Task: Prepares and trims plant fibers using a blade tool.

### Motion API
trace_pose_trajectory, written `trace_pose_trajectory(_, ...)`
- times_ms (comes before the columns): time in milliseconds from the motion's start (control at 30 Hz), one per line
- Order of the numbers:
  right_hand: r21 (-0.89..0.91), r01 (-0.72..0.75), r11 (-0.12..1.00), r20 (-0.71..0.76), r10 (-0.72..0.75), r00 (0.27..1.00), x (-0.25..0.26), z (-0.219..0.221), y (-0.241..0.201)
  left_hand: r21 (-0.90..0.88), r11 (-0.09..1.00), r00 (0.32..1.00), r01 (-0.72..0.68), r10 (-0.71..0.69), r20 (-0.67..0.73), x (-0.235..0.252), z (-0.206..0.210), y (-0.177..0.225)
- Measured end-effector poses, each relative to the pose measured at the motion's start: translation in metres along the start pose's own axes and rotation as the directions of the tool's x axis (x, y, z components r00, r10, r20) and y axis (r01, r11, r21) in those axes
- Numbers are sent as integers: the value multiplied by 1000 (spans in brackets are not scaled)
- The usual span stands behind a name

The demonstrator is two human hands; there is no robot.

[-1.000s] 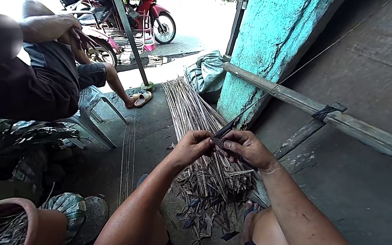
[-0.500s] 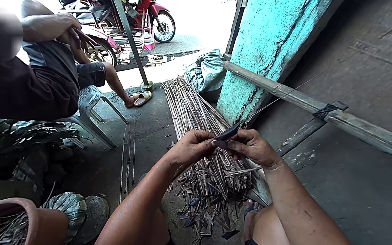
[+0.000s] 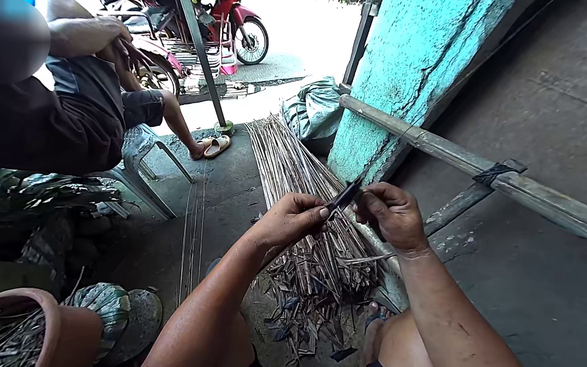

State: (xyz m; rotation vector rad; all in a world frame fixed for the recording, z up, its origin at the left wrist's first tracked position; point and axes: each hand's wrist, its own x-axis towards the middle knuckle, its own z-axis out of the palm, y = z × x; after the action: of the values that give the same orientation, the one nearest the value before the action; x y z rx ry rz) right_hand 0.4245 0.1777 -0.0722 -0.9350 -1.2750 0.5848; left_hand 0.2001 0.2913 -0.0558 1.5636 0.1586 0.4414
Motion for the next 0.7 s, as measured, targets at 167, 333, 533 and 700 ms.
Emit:
trace_pose_trajectory(167, 88, 23, 996, -45, -19, 999, 4, -14, -9, 119, 993, 993, -28, 41, -111, 0, 3, -4)
trace_pose_trajectory(333, 98, -192, 977, 160, 175, 971, -2, 13, -6, 387, 912, 948, -136, 234, -217, 4, 10, -11)
trace_pose_trajectory(533, 147, -208, 967, 164, 184, 969, -1, 18, -6, 543, 819, 933, -186, 321, -165, 5, 9, -14)
trace_pose_trajectory(700, 113, -211, 971, 84, 203, 976, 0, 16, -7, 675, 723, 919, -149, 352, -175, 3, 9, -19)
